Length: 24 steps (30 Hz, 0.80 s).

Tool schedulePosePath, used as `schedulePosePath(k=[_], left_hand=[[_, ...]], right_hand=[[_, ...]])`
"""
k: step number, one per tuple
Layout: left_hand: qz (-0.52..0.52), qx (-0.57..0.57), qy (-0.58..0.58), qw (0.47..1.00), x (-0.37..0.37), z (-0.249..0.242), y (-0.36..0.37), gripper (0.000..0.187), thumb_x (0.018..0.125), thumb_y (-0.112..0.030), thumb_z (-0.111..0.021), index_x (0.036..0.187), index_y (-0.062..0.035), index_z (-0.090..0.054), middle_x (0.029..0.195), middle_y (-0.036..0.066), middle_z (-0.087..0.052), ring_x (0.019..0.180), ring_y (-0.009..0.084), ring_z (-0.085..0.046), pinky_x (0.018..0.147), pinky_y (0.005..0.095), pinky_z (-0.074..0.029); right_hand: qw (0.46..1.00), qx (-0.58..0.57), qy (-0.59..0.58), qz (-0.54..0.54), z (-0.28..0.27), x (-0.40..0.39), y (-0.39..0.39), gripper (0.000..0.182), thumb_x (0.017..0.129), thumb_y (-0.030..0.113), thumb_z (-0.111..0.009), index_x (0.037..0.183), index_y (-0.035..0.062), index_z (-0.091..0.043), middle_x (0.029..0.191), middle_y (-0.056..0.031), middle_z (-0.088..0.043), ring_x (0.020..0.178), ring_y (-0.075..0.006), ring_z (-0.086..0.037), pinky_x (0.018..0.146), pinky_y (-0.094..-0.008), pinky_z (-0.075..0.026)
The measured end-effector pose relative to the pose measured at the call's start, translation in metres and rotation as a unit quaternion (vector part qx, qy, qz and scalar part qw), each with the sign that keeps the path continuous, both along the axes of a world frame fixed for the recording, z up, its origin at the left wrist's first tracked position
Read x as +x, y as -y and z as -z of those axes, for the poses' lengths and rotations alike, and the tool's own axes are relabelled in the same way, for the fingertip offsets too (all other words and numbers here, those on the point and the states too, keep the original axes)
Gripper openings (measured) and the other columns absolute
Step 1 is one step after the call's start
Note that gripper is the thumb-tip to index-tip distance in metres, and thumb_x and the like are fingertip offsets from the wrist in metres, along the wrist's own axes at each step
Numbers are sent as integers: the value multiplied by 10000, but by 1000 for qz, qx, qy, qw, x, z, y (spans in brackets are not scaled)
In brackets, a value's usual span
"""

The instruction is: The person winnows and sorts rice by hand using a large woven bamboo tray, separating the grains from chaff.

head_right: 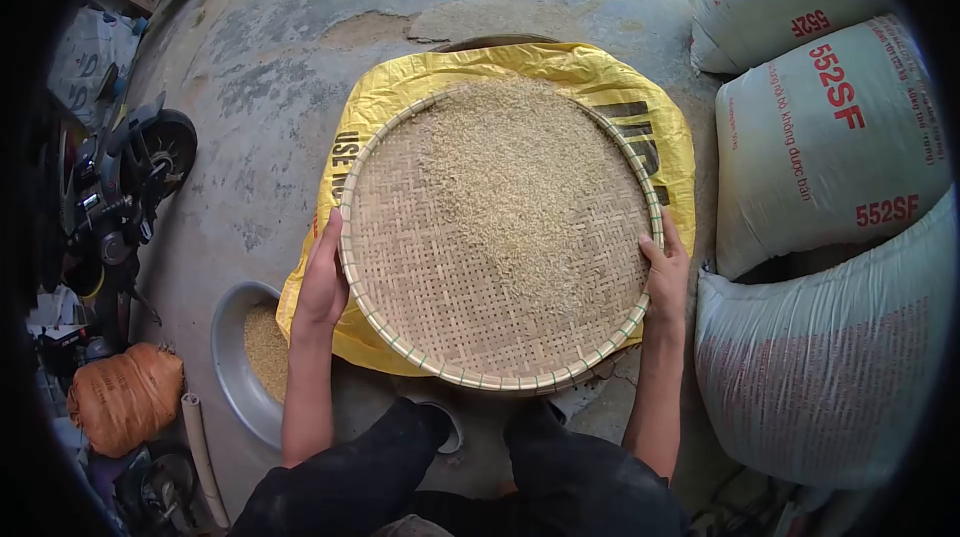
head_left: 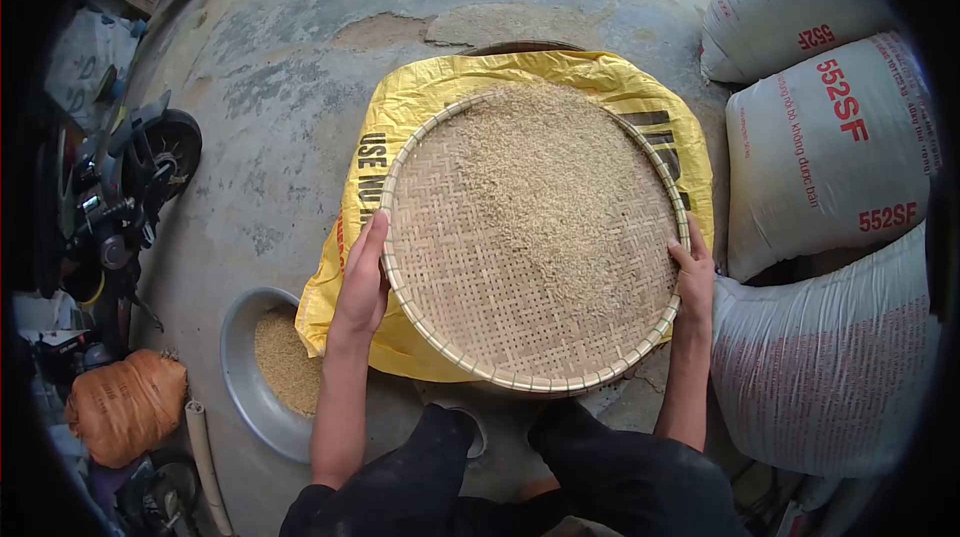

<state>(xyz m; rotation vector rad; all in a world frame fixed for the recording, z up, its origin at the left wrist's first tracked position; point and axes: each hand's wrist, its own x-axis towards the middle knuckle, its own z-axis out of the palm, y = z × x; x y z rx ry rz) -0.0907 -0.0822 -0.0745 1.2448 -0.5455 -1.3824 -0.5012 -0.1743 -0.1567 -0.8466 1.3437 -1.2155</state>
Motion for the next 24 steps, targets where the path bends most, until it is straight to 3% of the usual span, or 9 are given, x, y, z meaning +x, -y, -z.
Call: schedulePosePath(k=[5,8,10,14,16,19,20,22,24], left_hand=[[2,61,80,995,2,7,0,442,1031,-256,-516,1369,25,-474,1261,128,-609,1091,179,-621,933,335,-510],[-17,57,104,993,3,23,-6,405,986,-129,-537,1347,48,-481,1223,134,-615,1077,194,-622,935,340,-507],[-99,34,103,989,-12,33,-9,405,960,-57,-516,1346,58,-476,1224,147,-611,1073,210,-618,942,347,-500],[-145,14,161,976,-39,17,-9,414,953,-37,-509,1355,51,-471,1243,156,-598,1100,224,-600,969,347,-478],[-150,4,123,981,-42,4,-10,419,950,-34,-513,1359,46,-470,1246,153,-597,1111,220,-592,979,344,-469],[-166,-22,94,981,-42,11,-13,408,956,-31,-507,1355,47,-472,1256,146,-587,1127,207,-569,1001,340,-443],[-179,-35,98,978,-43,20,-16,392,965,-31,-498,1347,52,-474,1264,142,-578,1133,197,-555,1013,339,-425],[-160,-23,140,977,-42,38,-12,393,963,-30,-503,1345,55,-473,1271,140,-575,1149,193,-543,1024,334,-409],[-137,40,137,980,-45,44,-10,388,960,-30,-507,1337,59,-478,1269,128,-575,1133,183,-543,1007,324,-412]], right_hand=[[997,-2,-25,-75,-5,-3,4,626,874,-16,-637,1468,-1,-443,1372,-135,-554,1145,-161,-592,970,-276,-474],[991,77,94,-57,-29,10,3,622,881,0,-633,1464,-13,-416,1316,-142,-576,1137,-197,-595,982,-314,-472],[993,58,84,-63,-34,27,-13,572,892,4,-618,1433,-20,-433,1275,-137,-590,1107,-196,-602,968,-316,-479],[996,75,-4,-47,-4,31,-28,444,918,4,-579,1348,-31,-474,1186,-121,-615,1032,-189,-616,924,-322,-498],[997,58,20,-37,-20,39,-30,424,914,-18,-563,1330,-31,-481,1157,-115,-619,1007,-179,-613,897,-325,-502],[994,-61,70,49,-51,56,-37,428,920,-27,-550,1340,-46,-473,1153,-128,-628,956,-185,-638,874,-315,-518],[995,-62,71,44,-41,51,-36,428,920,-27,-550,1340,-46,-473,1153,-128,-628,956,-185,-638,874,-315,-518],[999,-23,-36,-10,-11,35,-28,446,924,-20,-557,1360,-40,-465,1159,-117,-624,957,-180,-631,876,-305,-511],[999,38,-24,-18,-7,30,-28,450,923,-21,-558,1363,-36,-464,1150,-108,-624,962,-172,-621,884,-297,-500]])
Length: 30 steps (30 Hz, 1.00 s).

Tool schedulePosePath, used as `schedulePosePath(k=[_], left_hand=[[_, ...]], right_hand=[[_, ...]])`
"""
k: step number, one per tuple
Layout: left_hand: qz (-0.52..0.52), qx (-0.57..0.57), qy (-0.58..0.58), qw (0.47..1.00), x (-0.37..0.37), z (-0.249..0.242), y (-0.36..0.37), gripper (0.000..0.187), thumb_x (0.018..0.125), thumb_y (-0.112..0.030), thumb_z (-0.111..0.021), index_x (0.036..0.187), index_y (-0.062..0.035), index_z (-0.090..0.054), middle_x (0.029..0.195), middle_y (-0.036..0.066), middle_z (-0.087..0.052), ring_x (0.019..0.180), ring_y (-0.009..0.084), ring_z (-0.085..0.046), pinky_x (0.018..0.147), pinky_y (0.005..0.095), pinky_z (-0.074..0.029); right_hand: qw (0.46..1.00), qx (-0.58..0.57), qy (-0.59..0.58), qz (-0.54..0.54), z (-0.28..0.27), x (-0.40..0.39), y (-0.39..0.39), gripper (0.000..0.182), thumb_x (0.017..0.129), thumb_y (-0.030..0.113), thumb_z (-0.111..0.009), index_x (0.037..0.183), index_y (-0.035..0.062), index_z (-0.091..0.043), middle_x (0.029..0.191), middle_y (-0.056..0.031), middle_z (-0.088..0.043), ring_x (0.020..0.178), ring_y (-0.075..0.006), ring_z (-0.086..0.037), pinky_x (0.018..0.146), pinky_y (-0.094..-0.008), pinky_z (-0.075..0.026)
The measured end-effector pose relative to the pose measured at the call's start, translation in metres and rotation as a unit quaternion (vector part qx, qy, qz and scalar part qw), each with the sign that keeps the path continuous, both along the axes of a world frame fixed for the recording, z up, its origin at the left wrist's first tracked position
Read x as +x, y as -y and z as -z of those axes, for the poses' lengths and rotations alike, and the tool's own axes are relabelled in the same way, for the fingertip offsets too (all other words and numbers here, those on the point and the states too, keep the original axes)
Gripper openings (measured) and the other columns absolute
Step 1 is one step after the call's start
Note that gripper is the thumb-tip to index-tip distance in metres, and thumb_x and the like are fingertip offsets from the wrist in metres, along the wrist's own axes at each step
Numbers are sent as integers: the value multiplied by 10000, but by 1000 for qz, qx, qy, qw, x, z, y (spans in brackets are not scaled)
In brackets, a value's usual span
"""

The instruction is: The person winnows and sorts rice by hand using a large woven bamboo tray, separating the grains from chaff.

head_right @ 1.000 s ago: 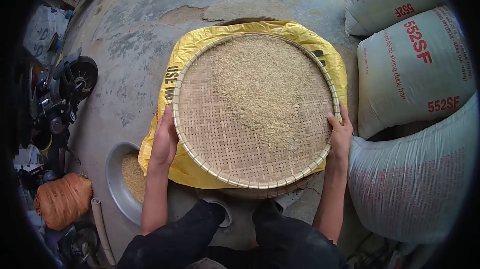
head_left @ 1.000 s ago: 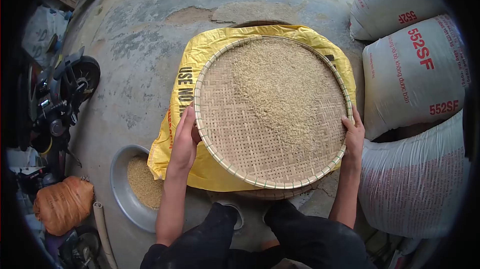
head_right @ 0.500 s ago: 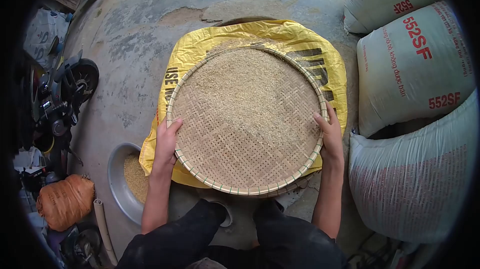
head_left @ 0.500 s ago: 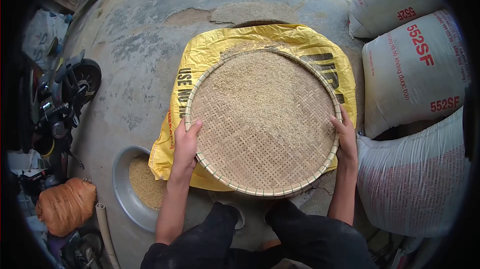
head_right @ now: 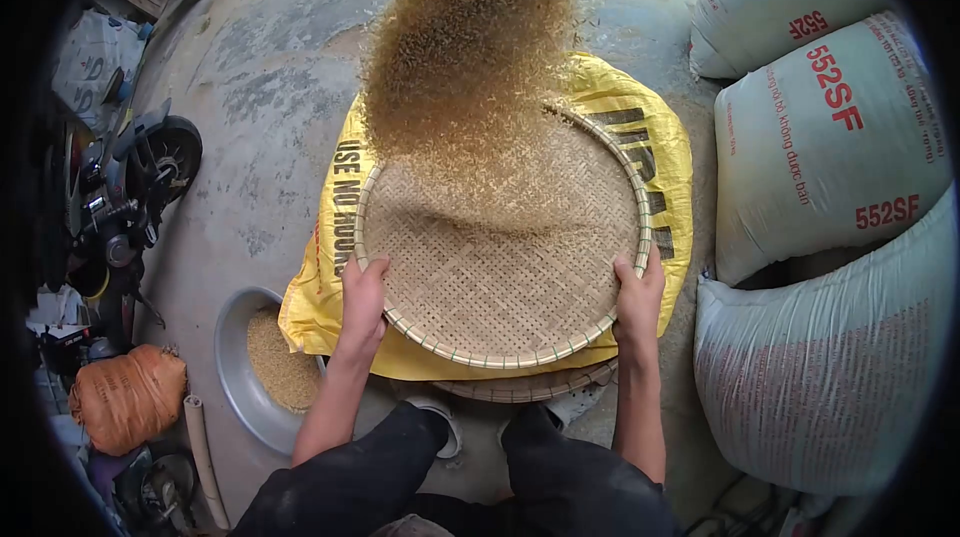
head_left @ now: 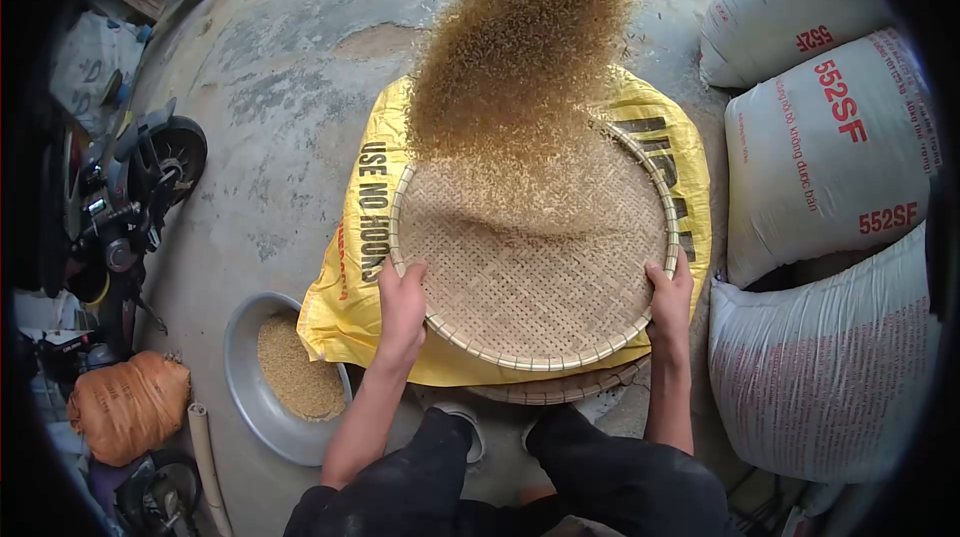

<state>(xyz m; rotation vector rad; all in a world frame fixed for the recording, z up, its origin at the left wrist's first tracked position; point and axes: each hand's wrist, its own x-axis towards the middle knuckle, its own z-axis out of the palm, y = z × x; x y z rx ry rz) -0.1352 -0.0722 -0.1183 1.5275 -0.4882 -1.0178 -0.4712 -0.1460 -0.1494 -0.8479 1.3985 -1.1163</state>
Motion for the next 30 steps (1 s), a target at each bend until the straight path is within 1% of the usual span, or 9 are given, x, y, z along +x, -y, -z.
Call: schedulePosePath(k=[2,10,12,16,18,20,22,26,30], left_hand=[[7,-10,31,999,0,-5,4,392,957,-24,-502,1339,61,-478,1247,127,-585,1106,190,-550,999,326,-414],[13,-74,27,997,-2,-15,18,392,964,-42,-514,1343,51,-481,1231,120,-598,1115,183,-554,1003,322,-411],[18,-60,35,997,-6,-30,7,403,971,-52,-517,1358,50,-467,1250,123,-590,1129,185,-551,1014,327,-409],[0,-148,37,988,-10,-50,1,422,993,-70,-508,1392,43,-426,1307,128,-558,1155,186,-539,1040,337,-400],[3,-137,43,990,-10,-49,9,408,992,-66,-510,1377,53,-442,1290,131,-569,1160,191,-538,1037,336,-401],[7,-115,32,993,-9,-26,16,395,982,-55,-509,1355,66,-462,1273,135,-580,1149,201,-544,1030,339,-401],[34,-26,29,999,-10,-25,28,424,956,-44,-514,1367,49,-459,1279,133,-576,1160,205,-546,1019,339,-418],[28,-103,-15,994,-6,-31,29,387,972,-55,-505,1337,71,-483,1236,139,-590,1107,199,-553,1005,343,-411],[-21,-161,33,986,-12,-58,11,402,989,-81,-510,1359,65,-463,1278,136,-566,1137,191,-535,1008,341,-416]], right_hand=[[996,-65,-14,65,-10,7,-2,451,917,-26,-559,1359,-33,-469,1134,-108,-630,967,-164,-616,882,-296,-500],[996,-79,34,38,-32,7,4,465,953,-11,-536,1399,-67,-415,1188,-113,-590,1014,-149,-584,900,-290,-483],[990,-120,34,65,-48,11,-9,476,958,-1,-543,1410,-58,-407,1210,-107,-578,1027,-144,-575,915,-285,-475],[978,-180,66,80,-73,10,-12,466,968,13,-532,1414,-30,-403,1242,-123,-584,1058,-173,-610,935,-308,-495],[977,-179,72,90,-61,8,-4,462,956,-4,-531,1402,-40,-416,1235,-126,-590,1044,-180,-614,938,-315,-493],[996,-73,11,45,-27,-5,6,466,948,-14,-536,1396,-60,-418,1234,-125,-584,1055,-161,-589,934,-300,-477],[999,-34,-23,12,-30,-1,10,464,935,-26,-537,1383,-75,-424,1203,-130,-596,1018,-169,-600,919,-306,-486],[996,-80,20,31,-42,-4,5,457,952,-9,-534,1391,-67,-420,1211,-128,-595,1019,-174,-598,929,-310,-481],[976,-200,27,80,-77,11,-3,458,978,25,-536,1411,-46,-408,1253,-128,-577,1089,-170,-577,964,-310,-458]])
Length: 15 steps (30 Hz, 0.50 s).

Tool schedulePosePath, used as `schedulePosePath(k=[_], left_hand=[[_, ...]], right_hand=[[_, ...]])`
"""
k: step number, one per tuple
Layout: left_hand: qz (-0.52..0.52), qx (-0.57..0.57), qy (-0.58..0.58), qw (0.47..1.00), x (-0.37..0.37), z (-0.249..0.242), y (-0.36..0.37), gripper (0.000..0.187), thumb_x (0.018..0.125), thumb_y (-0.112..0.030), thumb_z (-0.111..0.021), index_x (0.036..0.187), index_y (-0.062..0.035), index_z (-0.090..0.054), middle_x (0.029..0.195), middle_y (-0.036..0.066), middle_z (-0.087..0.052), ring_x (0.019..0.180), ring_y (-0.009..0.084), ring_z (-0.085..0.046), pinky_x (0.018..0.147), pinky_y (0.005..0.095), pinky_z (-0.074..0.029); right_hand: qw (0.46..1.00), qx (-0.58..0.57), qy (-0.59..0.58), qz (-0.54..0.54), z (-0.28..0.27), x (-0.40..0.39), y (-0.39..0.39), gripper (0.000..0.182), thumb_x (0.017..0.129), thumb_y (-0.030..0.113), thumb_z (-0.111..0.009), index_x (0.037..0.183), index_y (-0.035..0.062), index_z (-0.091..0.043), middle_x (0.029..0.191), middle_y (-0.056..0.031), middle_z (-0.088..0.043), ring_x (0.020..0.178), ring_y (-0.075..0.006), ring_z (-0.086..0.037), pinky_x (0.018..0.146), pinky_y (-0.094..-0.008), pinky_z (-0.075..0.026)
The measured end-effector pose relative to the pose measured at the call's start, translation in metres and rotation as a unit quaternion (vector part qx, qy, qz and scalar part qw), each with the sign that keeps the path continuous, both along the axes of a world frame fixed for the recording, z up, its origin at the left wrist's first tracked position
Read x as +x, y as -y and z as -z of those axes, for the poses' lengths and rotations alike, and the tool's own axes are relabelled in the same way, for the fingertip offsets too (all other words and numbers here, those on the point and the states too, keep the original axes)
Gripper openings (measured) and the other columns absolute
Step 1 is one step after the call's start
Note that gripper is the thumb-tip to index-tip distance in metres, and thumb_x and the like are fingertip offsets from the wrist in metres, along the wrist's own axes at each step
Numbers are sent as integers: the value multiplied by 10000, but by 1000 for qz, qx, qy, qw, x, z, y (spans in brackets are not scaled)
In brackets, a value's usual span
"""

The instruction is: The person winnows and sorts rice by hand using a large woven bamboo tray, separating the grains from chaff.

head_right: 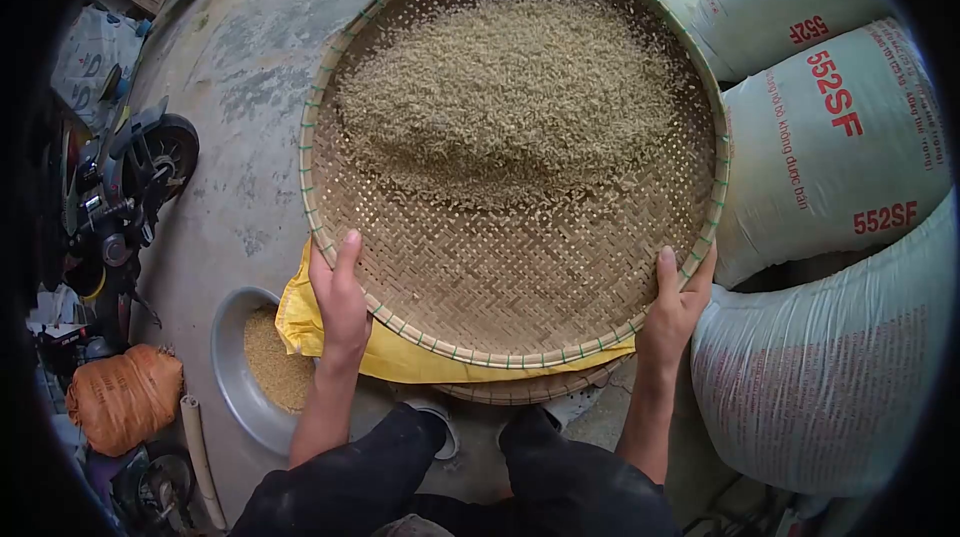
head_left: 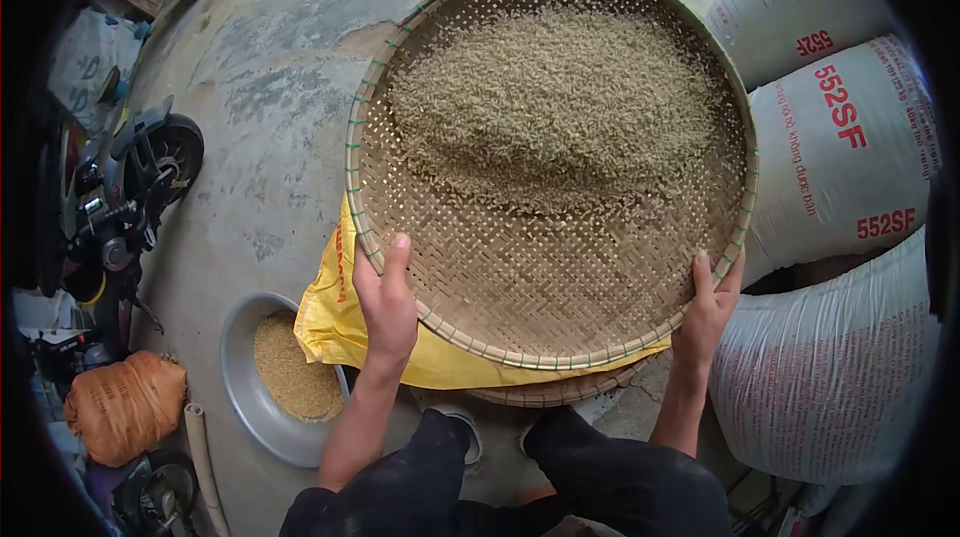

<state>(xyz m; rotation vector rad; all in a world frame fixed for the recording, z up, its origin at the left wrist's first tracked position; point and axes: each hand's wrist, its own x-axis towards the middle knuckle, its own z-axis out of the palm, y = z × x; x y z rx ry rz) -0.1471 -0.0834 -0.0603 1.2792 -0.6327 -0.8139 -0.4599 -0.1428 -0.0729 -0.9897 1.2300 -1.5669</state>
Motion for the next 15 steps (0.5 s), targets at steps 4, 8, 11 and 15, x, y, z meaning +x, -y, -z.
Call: schedulePosePath(k=[4,8,11,15], left_hand=[[6,100,49,994,3,35,-7,413,967,-53,-524,1355,74,-461,1279,145,-569,1149,199,-535,1008,327,-410],[18,101,29,994,10,50,-9,381,959,-37,-508,1325,66,-495,1241,150,-593,1126,212,-552,1009,344,-405],[26,105,31,994,11,55,-9,401,955,-34,-510,1343,62,-485,1258,146,-588,1138,206,-552,1026,343,-399],[42,96,16,994,12,48,-16,432,963,-54,-520,1376,57,-465,1309,139,-573,1182,207,-544,1044,336,-391]], right_hand=[[990,135,-12,-49,50,-11,-2,444,951,-22,-532,1385,-50,-442,1198,-131,-598,1031,-165,-590,923,-302,-478],[987,152,-8,-42,68,-7,-8,428,935,-39,-535,1356,-49,-462,1180,-119,-612,1011,-168,-602,914,-306,-486],[989,141,-11,-35,73,-5,-7,408,932,-35,-541,1335,-42,-479,1158,-112,-629,987,-171,-618,897,-309,-501],[992,124,37,-2,67,-3,1,390,939,-20,-557,1322,-38,-489,1142,-118,-639,948,-180,-639,851,-310,-532]])
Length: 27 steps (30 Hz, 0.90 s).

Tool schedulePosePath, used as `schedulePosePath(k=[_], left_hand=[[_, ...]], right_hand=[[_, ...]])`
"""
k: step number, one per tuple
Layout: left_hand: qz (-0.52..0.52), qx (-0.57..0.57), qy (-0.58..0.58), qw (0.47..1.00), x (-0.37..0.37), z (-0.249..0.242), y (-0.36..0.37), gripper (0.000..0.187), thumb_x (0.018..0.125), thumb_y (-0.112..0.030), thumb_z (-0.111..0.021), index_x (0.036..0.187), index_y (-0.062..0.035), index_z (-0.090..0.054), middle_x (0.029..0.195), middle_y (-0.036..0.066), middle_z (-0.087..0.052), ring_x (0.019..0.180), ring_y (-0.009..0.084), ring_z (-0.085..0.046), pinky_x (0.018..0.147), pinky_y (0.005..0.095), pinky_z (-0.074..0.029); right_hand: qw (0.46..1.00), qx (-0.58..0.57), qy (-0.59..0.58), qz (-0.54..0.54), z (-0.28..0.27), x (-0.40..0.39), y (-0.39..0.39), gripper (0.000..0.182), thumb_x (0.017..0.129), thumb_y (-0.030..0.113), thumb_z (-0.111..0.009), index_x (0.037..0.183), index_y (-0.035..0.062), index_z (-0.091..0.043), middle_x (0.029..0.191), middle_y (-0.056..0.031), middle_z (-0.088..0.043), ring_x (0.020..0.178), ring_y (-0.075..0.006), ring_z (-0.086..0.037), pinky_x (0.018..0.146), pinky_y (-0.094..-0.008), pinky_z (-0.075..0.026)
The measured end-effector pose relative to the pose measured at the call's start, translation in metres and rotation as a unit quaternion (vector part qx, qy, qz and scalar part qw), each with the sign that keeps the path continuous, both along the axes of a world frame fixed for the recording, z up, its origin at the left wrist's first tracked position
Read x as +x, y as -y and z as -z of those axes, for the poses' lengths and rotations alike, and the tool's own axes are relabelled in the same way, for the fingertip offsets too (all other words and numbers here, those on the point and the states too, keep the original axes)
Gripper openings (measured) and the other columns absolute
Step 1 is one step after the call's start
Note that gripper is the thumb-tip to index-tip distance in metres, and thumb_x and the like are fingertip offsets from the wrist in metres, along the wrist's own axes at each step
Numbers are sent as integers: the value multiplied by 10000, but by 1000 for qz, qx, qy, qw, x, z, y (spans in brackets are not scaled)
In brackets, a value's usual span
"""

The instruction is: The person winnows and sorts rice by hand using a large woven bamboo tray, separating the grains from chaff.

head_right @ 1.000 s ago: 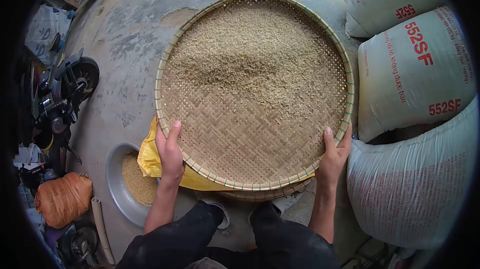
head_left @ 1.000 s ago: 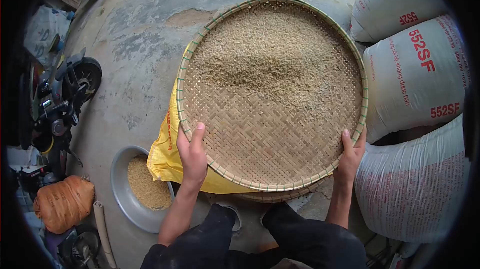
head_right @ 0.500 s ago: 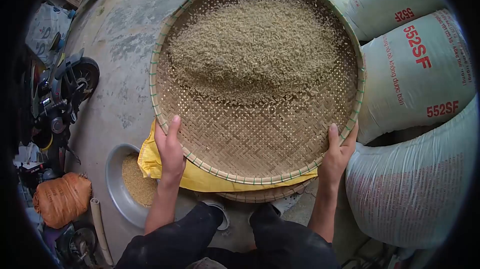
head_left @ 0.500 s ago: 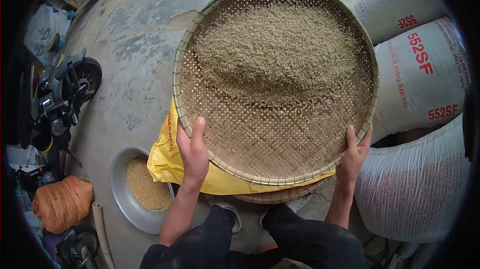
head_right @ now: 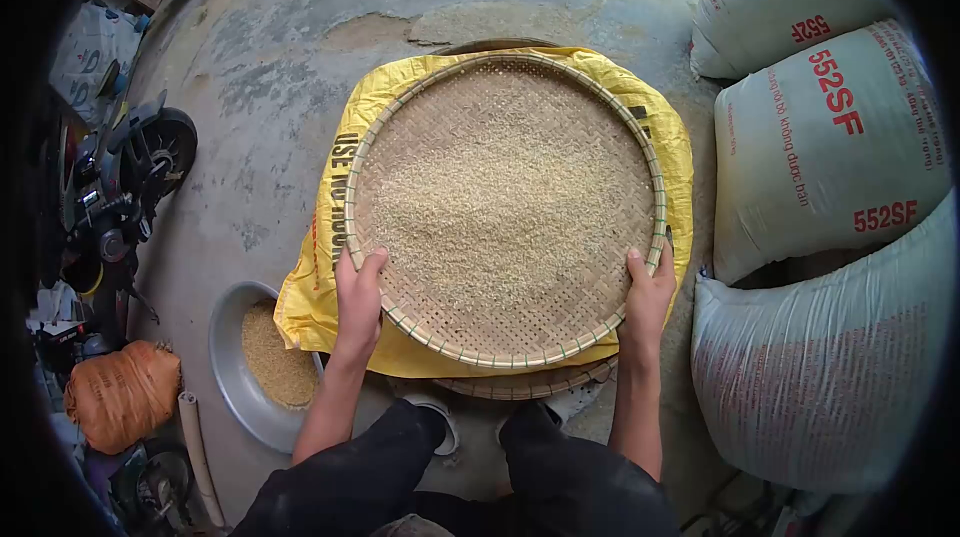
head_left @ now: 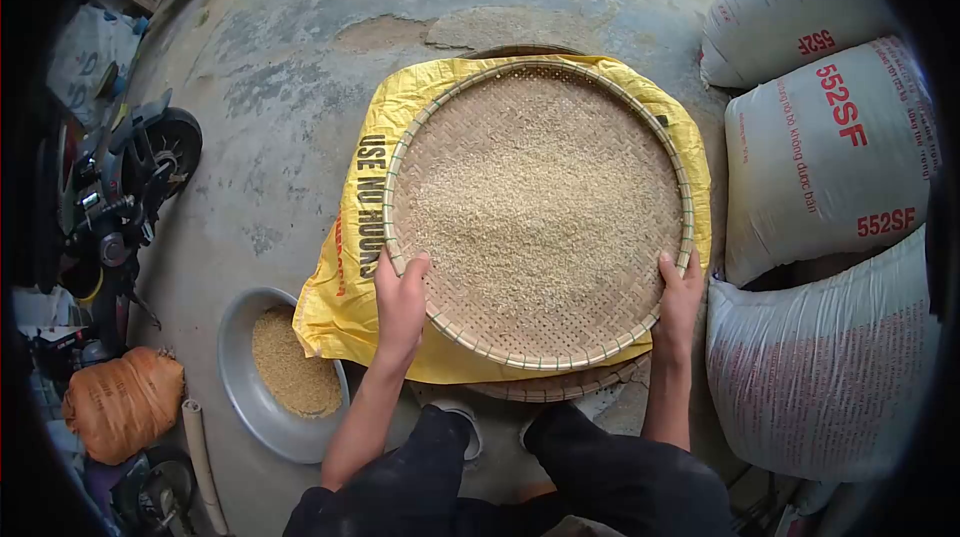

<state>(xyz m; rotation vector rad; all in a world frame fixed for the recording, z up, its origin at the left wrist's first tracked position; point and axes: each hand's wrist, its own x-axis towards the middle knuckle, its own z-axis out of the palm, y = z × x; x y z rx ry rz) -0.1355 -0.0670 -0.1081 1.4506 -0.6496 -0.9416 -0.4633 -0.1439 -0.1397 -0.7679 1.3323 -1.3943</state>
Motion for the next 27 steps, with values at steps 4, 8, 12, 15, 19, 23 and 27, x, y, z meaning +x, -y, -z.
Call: schedulePosePath(k=[4,8,12,15,19,23,27], left_hand=[[21,-34,-74,996,12,-24,8,497,1047,-304,-448,1414,31,-435,1345,139,-552,1209,218,-541,1058,343,-399],[32,8,-111,993,38,-40,3,681,1059,-534,-293,1469,5,-369,1371,165,-540,1192,233,-567,1027,353,-442],[51,48,-76,995,47,-33,0,753,1035,-591,-305,1515,-11,-277,1370,199,-543,1132,230,-611,961,358,-483],[65,41,-108,991,44,-42,3,714,1044,-564,-316,1497,-12,-310,1341,192,-570,1091,207,-632,914,329,-510],[91,60,-124,986,44,-37,5,638,1058,-512,-350,1448,-10,-401,1297,154,-605,1077,180,-636,891,286,-522],[95,69,-14,993,39,-18,7,467,1035,-280,-522,1391,19,-481,1250,129,-621,1104,186,-607,974,323,-461],[87,90,-28,992,49,-11,9,385,992,-124,-532,1340,39,-506,1229,111,-619,1075,160,-598,931,312,-478]], right_hand=[[998,43,26,-26,-9,-4,12,398,929,-20,-567,1322,-41,-508,1133,-107,-640,952,-173,-629,867,-304,-512],[992,94,73,-28,-17,-13,8,416,922,-26,-559,1333,-41,-500,1116,-112,-639,964,-199,-655,869,-334,-539],[996,50,59,-33,-4,-21,12,434,919,-22,-563,1348,-38,-497,1120,-109,-638,986,-195,-649,891,-332,-531],[988,80,97,-92,-5,-29,13,457,927,8,-590,1372,-26,-494,1175,-109,-632,995,-189,-644,900,-313,-519],[995,63,43,-57,6,-26,8,461,915,1,-601,1364,-30,-501,1142,-82,-636,1003,-147,-624,904,-287,-498],[991,68,12,-117,-12,-31,9,497,916,15,-612,1394,-25,-482,1203,-84,-631,1041,-142,-619,917,-293,-500],[982,101,19,-157,-24,-25,1,534,924,12,-599,1431,-30,-436,1235,-107,-616,1047,-154,-620,919,-297,-503]])
